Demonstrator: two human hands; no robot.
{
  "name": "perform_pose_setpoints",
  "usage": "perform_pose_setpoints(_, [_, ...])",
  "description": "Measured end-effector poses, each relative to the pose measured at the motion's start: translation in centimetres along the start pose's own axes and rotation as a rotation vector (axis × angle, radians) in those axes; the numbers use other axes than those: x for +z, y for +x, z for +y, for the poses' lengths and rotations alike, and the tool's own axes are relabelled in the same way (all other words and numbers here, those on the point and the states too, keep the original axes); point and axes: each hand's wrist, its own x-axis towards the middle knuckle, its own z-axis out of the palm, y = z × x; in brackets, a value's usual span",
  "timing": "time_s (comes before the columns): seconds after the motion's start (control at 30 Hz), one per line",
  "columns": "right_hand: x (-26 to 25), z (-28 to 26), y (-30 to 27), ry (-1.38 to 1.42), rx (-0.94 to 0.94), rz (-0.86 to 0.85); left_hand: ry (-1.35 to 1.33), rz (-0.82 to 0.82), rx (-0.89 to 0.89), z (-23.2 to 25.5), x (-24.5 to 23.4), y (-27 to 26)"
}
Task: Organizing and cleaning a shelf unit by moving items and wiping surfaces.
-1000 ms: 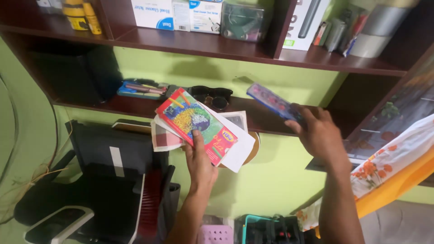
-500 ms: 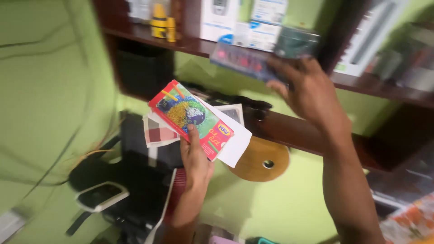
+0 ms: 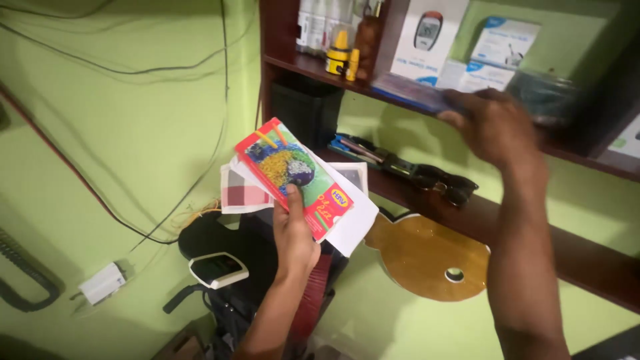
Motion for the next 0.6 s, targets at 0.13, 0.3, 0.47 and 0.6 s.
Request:
perform_pose_setpoints(0.13, [0.3,2.6,2.1,-0.138,0.132,-0.162,-0.009,-0.041,-0.032,-1.2,0.3,1.2])
perform_pose_setpoints(0.3, [2.3,4.5,4.9,0.059,0.332,-0.383,0.000,-0.134,-0.096,-2.1,2.7,0.5])
perform_pose_setpoints(0.47, [4.5,5.8,6.2,0.100,0.107,-0.297,-0.002,-0.178,-0.145,-3.6,3.0,0.0])
perform_pose_setpoints(0.6, [5.4,5.8,6.2,0.260,0.273,-0.274,0.034,-0.106,-0.216,-3.7,3.1,-0.2])
